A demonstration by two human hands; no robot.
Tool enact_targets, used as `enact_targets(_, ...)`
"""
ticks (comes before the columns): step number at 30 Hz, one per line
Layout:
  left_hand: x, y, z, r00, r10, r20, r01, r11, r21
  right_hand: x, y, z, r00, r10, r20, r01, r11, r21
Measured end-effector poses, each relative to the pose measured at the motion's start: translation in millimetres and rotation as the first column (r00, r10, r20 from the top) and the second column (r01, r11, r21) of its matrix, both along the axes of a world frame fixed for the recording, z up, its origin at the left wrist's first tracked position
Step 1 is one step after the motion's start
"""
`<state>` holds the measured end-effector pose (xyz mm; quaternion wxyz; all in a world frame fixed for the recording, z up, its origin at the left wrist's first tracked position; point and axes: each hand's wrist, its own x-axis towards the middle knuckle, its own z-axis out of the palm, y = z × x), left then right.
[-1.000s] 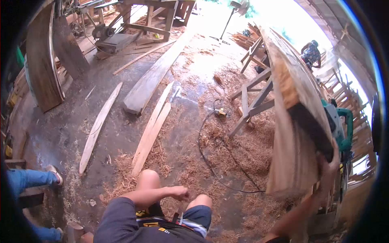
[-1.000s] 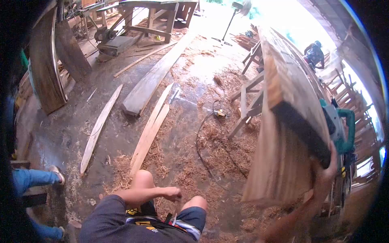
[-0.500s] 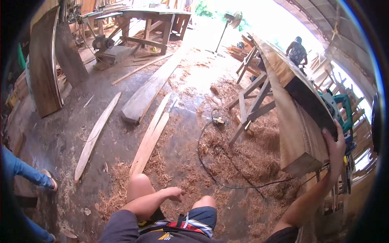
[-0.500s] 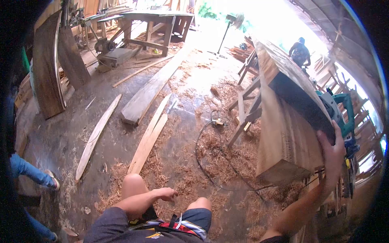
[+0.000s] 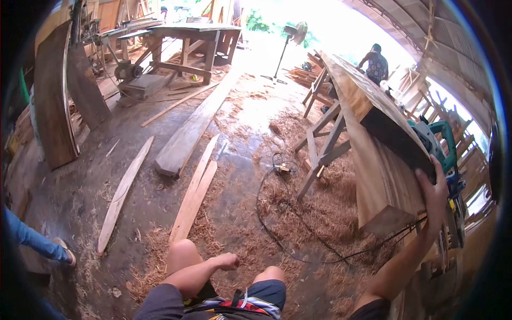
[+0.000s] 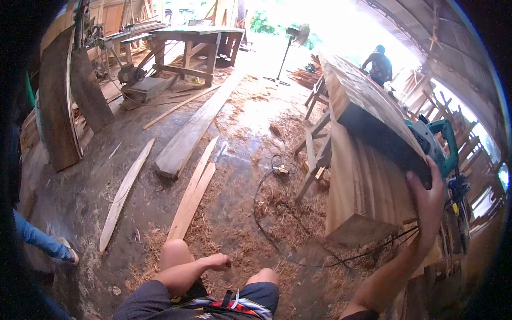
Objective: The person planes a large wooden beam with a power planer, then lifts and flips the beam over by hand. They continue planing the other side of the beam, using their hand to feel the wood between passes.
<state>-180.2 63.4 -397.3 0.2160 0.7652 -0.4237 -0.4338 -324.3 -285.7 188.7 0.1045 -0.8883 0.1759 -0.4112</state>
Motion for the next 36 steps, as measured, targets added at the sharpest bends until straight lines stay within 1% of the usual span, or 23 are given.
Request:
enact_targets(2,-1.8,-0.5,10.3,0.998,0.031,0.055,-0.025,0.993,-0.113,-0.6,-4.0,0.1,1.0,-0.03,-0.01,0.03,0.999,-0.032)
enact_targets(6,7.1,-37.5,30.8,0.985,0.061,0.16,-0.006,0.946,-0.325,-1.4,-5.0,-0.6,0.999,0.035,-0.01,-0.035,0.998,0.047)
enact_targets(8,11.5,-82.7,91.3,0.984,0.116,0.135,-0.034,0.867,-0.498,-1.2,-13.5,-1.6,0.998,0.065,0.012,-0.066,0.992,0.107)
enact_targets(9,11.0,-114.7,117.7,0.989,0.11,0.099,-0.044,0.857,-0.514,0.2,-9.4,-0.7,0.999,0.041,0.002,-0.041,0.996,0.077)
enact_targets(10,7.8,-140.9,154.3,0.994,0.106,0.034,-0.061,0.775,-0.629,0.7,0.6,-0.5,1.0,0.017,-0.007,-0.016,0.999,0.047)
enact_targets(11,-2.6,-179.6,168.5,0.978,0.195,0.069,-0.071,0.629,-0.774,-0.7,4.4,3.0,1.0,-0.007,-0.016,0.008,1.0,0.015)
enact_targets(14,-33.6,-245.4,287.1,0.937,0.332,0.109,-0.017,0.356,-0.934,0.9,4.7,4.7,0.999,-0.019,-0.029,0.021,0.997,0.071)
enact_targets(16,-60.4,-264.8,350.2,0.968,0.24,0.078,-0.01,0.345,-0.938,2.1,2.7,2.4,0.999,0.021,0.048,-0.029,0.983,0.18)
enact_targets(18,-86.5,-264.4,390.3,0.995,0.081,0.052,0.015,0.4,-0.916,2.0,4.0,3.7,0.998,-0.051,0.045,0.043,0.984,0.171)
enact_targets(21,-126.7,-237.0,415.1,0.965,-0.262,0.004,0.152,0.547,-0.824,-3.0,5.4,25.0,0.966,-0.196,-0.168,0.217,0.969,0.117)
enact_targets(22,-134.3,-219.3,420.7,0.924,-0.381,-0.026,0.223,0.594,-0.773,-9.6,-6.5,39.9,0.966,-0.191,-0.173,0.203,0.978,0.053)
enact_targets(23,-139.4,-198.0,426.0,0.869,-0.489,-0.068,0.297,0.628,-0.719,-8.2,-25.3,60.3,0.962,-0.251,-0.104,0.259,0.964,0.06)
enact_targets(25,-139.5,-142.0,435.8,0.693,-0.693,-0.198,0.486,0.652,-0.583,5.8,-73.0,101.1,0.926,-0.375,0.031,0.371,0.924,0.088)
enact_targets(26,-133.9,-111.0,443.2,0.6,-0.748,-0.285,0.568,0.649,-0.507,16.7,-103.3,114.7,0.891,-0.454,0.018,0.454,0.887,-0.079)
enact_targets(27,-123.6,-77.6,449.5,0.551,-0.744,-0.378,0.598,0.668,-0.442,25.1,-135.1,123.9,0.846,-0.533,0.021,0.521,0.817,-0.247)
enact_targets(28,-108.8,-49.6,456.1,0.555,-0.695,-0.457,0.572,0.718,-0.397,31.0,-166.3,135.5,0.908,-0.383,-0.171,0.405,0.907,0.113)
enact_targets(29,-88.5,-24.5,462.9,0.595,-0.61,-0.524,0.498,0.791,-0.355,35.5,-191.6,144.6,0.945,-0.16,-0.287,0.285,0.833,0.475)
enact_targets(30,-57.2,-8.9,472.6,0.681,-0.448,-0.579,0.288,0.891,-0.35,38.9,-208.7,148.5,0.956,-0.074,-0.283,0.24,0.752,0.614)
enact_targets(31,-25.8,6.7,482.4,0.724,-0.285,-0.628,0.062,0.934,-0.351,43.8,-222.4,152.0,0.965,0.006,-0.262,0.196,0.648,0.736)
enact_targets(32,0.8,6.8,496.1,0.782,-0.12,-0.612,-0.086,0.951,-0.297,47.0,-226.8,156.6,0.97,0.075,-0.23,0.158,0.524,0.837)
enact_targets(33,34.3,0.5,512.7,0.813,0.046,-0.58,-0.232,0.94,-0.25,52.5,-225.3,161.9,0.969,0.079,-0.235,0.163,0.511,0.844)
enact_targets(35,118.0,-42.4,654.7,0.843,0.297,-0.448,-0.35,0.936,-0.038,53.4,-213.2,171.4,0.959,0.087,-0.271,0.201,0.471,0.859)
enact_targets(36,130.2,-60.0,642.1,0.797,0.343,-0.498,-0.469,0.87,-0.152,74.2,-173.5,197.5,0.953,-0.032,-0.301,0.293,0.346,0.891)
